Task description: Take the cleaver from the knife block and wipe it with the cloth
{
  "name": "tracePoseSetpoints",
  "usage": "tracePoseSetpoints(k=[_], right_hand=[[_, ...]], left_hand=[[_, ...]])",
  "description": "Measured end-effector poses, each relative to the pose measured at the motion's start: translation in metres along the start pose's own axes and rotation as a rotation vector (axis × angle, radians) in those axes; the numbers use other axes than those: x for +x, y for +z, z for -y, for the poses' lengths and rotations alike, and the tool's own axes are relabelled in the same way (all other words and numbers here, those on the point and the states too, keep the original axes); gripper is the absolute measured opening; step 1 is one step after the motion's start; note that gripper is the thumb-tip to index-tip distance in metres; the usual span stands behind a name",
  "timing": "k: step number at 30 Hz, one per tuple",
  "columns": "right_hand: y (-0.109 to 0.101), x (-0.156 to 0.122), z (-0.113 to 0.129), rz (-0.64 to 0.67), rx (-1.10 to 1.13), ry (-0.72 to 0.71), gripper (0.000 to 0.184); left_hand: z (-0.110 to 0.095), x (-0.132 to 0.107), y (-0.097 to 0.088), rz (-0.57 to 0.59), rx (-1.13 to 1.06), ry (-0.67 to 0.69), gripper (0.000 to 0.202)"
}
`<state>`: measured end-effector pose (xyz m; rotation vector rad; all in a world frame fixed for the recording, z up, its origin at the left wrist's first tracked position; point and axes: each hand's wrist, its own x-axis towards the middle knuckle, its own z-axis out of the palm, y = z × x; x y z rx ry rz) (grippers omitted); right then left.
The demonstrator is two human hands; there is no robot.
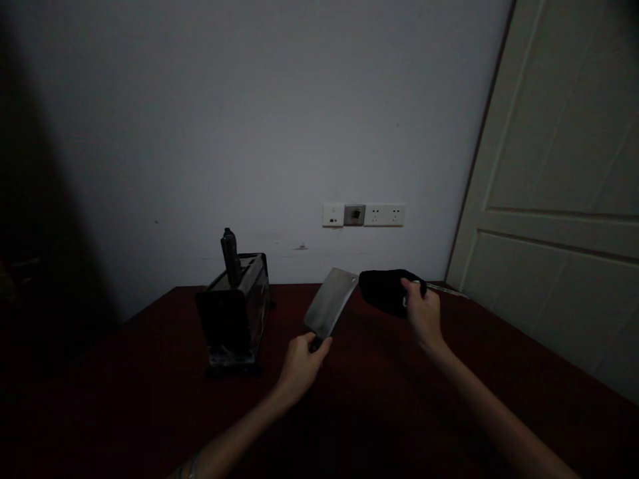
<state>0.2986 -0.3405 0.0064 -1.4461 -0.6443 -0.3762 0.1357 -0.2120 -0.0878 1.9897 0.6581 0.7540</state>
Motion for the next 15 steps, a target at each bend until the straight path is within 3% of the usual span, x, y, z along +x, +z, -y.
tracePoseSetpoints(k=[5, 10, 15], right_hand=[[0.009, -0.001, -0.01, 0.163, -0.255, -0.33, 0.037], [0.018, 0.004, -0.02, 0.262, -0.359, -0.461, 0.029], [0.025, 0.017, -0.037, 0.309, -0.439, -0.537, 0.033]], left_hand=[[0.006, 0.002, -0.002, -0.005, 0.254, 0.057, 0.038], [-0.002, -0.001, -0.006, 0.022, 0.435, 0.027, 0.041], [-0.011, -0.002, -0.006, 0.04, 0.524, -0.001, 0.039]])
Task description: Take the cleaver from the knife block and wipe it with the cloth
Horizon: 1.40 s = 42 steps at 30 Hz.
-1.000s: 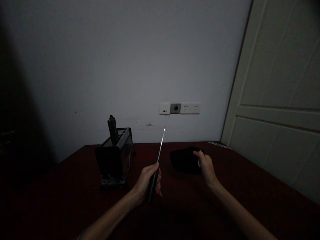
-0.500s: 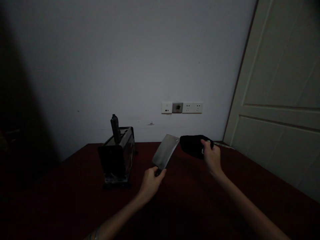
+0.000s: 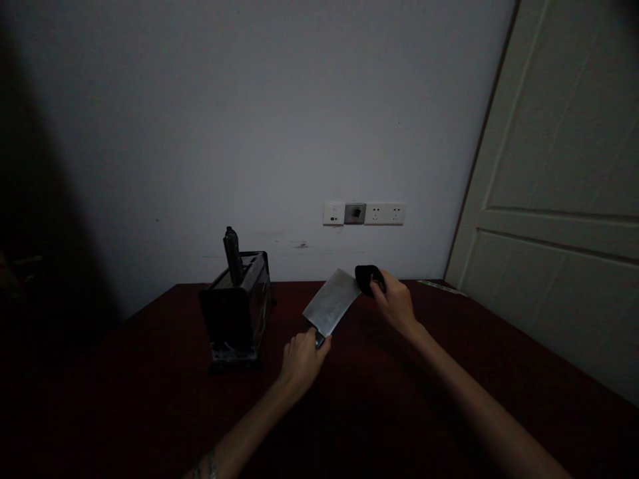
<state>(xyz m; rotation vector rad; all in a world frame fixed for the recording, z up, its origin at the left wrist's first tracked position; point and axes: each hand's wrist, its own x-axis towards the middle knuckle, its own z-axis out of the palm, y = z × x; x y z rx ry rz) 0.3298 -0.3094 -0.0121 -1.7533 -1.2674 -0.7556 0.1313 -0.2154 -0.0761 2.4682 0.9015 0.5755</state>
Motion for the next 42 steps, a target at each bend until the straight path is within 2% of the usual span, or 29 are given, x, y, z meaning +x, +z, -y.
tracePoseSetpoints(k=[5, 11, 18, 22, 28, 35, 38, 42], right_hand=[[0.007, 0.005, -0.006, 0.01, -0.041, 0.015, 0.036], [0.014, 0.022, 0.0, 0.011, -0.07, 0.093, 0.038], [0.022, 0.025, 0.023, 0.211, -0.029, -0.095, 0.032], [0.023, 0.026, 0.03, 0.26, -0.025, -0.148, 0.035], [0.02, 0.031, 0.032, 0.26, -0.041, -0.193, 0.038], [0.023, 0.021, 0.033, 0.43, -0.012, -0.404, 0.041], [0.024, 0.016, 0.031, 0.478, 0.001, -0.436, 0.042], [0.024, 0.013, 0.027, 0.518, 0.028, -0.437, 0.045]], left_hand=[[-0.009, -0.008, 0.002, -0.009, 0.052, -0.081, 0.036], [-0.02, -0.026, 0.006, -0.018, 0.05, -0.139, 0.04], [-0.036, -0.042, 0.006, -0.053, 0.046, -0.235, 0.039], [-0.04, -0.047, 0.002, -0.1, 0.013, -0.271, 0.04], [-0.044, -0.052, -0.005, -0.118, 0.013, -0.31, 0.043], [-0.045, -0.052, -0.004, -0.144, -0.017, -0.318, 0.043], [-0.045, -0.052, -0.004, -0.125, -0.031, -0.331, 0.043], [-0.047, -0.052, -0.003, -0.13, 0.055, -0.358, 0.037]])
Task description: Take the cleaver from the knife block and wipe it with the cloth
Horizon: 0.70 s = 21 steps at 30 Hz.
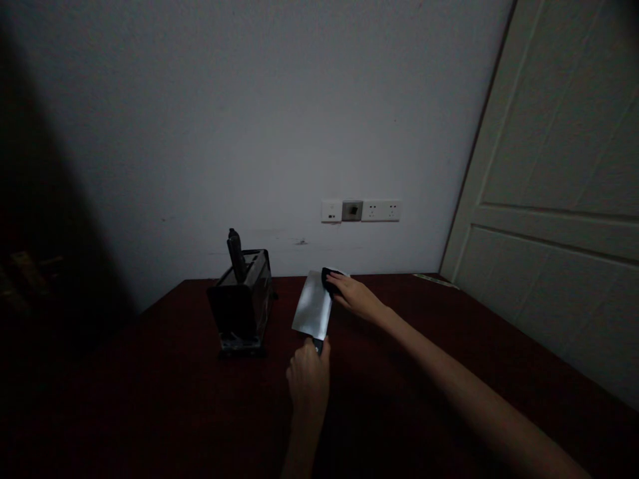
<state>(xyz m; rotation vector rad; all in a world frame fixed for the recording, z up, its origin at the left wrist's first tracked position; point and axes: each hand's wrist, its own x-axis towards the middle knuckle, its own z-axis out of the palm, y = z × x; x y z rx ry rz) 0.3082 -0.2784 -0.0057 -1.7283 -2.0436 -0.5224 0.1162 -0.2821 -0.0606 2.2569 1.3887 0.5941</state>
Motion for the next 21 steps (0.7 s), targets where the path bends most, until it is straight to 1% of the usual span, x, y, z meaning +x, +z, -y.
tracePoseSetpoints(k=[3, 6, 10, 13, 15, 18, 21], right_hand=[[0.002, -0.003, 0.002, 0.029, 0.038, 0.002, 0.046], [0.006, -0.008, 0.013, 0.072, 0.093, -0.015, 0.045], [0.009, -0.022, 0.043, 0.128, 0.175, -0.044, 0.043], [0.008, -0.033, 0.068, 0.195, 0.296, -0.03, 0.04], [0.006, -0.038, 0.078, 0.229, 0.358, -0.026, 0.04], [0.002, -0.038, 0.079, 0.25, 0.366, -0.047, 0.042], [-0.001, -0.028, 0.06, 0.241, 0.28, -0.062, 0.043]], left_hand=[[-0.001, 0.0, 0.001, -0.013, 0.045, -0.019, 0.035], [0.0, 0.0, 0.001, 0.003, 0.051, -0.02, 0.034], [0.002, 0.001, 0.001, 0.014, 0.045, -0.025, 0.034], [0.005, 0.001, 0.001, 0.023, 0.07, -0.021, 0.029], [0.005, 0.001, 0.001, 0.038, 0.088, -0.022, 0.026], [0.005, 0.001, 0.002, 0.044, 0.078, -0.017, 0.027], [0.004, 0.001, 0.004, 0.013, 0.06, -0.008, 0.032]])
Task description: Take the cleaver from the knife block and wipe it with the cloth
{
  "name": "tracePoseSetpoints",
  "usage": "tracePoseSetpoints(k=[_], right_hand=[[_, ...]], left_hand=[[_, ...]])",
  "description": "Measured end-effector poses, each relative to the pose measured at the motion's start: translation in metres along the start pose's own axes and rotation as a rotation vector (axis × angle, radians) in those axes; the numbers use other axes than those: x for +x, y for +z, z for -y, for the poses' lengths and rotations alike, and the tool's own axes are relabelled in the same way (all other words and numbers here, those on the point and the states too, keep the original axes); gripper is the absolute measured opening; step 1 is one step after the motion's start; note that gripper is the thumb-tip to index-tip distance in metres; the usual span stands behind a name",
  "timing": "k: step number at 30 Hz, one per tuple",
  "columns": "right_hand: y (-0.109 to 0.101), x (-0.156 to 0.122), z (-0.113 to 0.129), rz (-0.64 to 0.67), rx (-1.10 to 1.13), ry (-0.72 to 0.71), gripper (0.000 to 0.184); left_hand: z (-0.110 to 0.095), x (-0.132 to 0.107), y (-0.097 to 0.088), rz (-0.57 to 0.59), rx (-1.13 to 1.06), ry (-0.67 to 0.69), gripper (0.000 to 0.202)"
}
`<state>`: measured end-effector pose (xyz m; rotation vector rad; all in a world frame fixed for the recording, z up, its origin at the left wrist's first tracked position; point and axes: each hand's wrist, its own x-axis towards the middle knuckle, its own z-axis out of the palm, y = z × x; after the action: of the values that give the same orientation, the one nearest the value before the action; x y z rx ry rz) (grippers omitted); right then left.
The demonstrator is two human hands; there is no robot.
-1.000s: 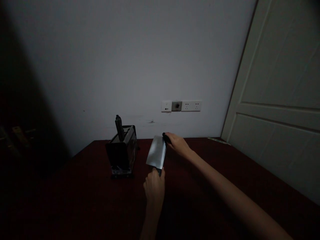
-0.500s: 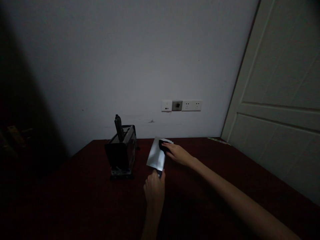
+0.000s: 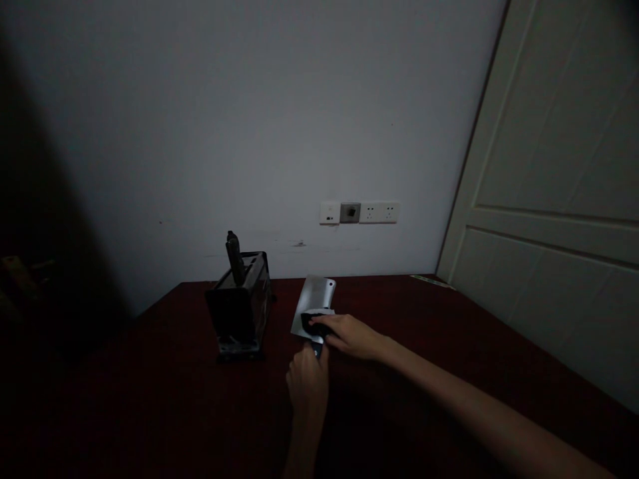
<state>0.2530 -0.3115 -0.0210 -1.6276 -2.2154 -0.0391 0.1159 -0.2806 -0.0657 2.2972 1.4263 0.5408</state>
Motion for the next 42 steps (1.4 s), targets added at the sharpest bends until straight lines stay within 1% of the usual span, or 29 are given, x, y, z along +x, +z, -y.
tracePoseSetpoints(k=[2, 6, 9, 12, 16, 19, 22, 24, 27, 29, 32, 35, 38, 42], right_hand=[[-0.009, 0.009, -0.019, -0.032, -0.073, 0.025, 0.045], [-0.023, 0.029, -0.056, -0.096, -0.144, 0.085, 0.047], [-0.024, 0.035, -0.065, -0.112, -0.175, 0.102, 0.049], [-0.016, 0.03, -0.056, -0.082, -0.177, 0.084, 0.05], [-0.002, 0.013, -0.026, -0.015, -0.146, 0.033, 0.046], [0.005, 0.003, -0.002, 0.049, -0.072, -0.015, 0.047], [0.007, 0.0, 0.011, 0.099, -0.025, -0.056, 0.048], [0.005, 0.002, 0.012, 0.103, -0.034, -0.074, 0.047], [-0.003, 0.014, 0.002, 0.07, -0.13, -0.077, 0.047], [-0.01, 0.026, -0.011, 0.028, -0.226, -0.045, 0.048], [-0.018, 0.045, -0.031, -0.044, -0.296, 0.036, 0.048], [-0.017, 0.055, -0.041, -0.089, -0.32, 0.083, 0.047], [-0.008, 0.054, -0.031, -0.073, -0.319, 0.075, 0.048], [0.009, 0.04, 0.0, -0.001, -0.288, 0.018, 0.047]], left_hand=[[-0.001, -0.001, 0.0, -0.006, -0.006, -0.005, 0.036], [-0.005, -0.003, -0.005, 0.029, -0.013, -0.01, 0.037], [-0.005, -0.004, -0.007, 0.041, -0.014, -0.002, 0.037], [-0.004, -0.003, -0.006, 0.037, -0.007, 0.001, 0.036], [-0.002, -0.002, -0.002, 0.027, -0.015, 0.015, 0.033], [-0.001, -0.001, -0.001, 0.032, -0.011, 0.028, 0.029], [-0.001, -0.002, -0.003, 0.061, 0.012, 0.015, 0.024], [-0.002, -0.002, -0.004, 0.067, 0.018, 0.003, 0.025], [-0.004, -0.004, -0.005, 0.034, -0.002, 0.014, 0.031], [-0.005, -0.005, -0.005, 0.021, -0.021, 0.026, 0.033], [-0.007, -0.006, -0.005, 0.041, -0.041, 0.038, 0.034], [-0.007, -0.006, -0.005, 0.053, -0.044, 0.046, 0.034], [-0.006, -0.006, -0.004, 0.043, -0.045, 0.05, 0.033], [-0.004, -0.005, 0.0, 0.055, -0.054, 0.05, 0.031]])
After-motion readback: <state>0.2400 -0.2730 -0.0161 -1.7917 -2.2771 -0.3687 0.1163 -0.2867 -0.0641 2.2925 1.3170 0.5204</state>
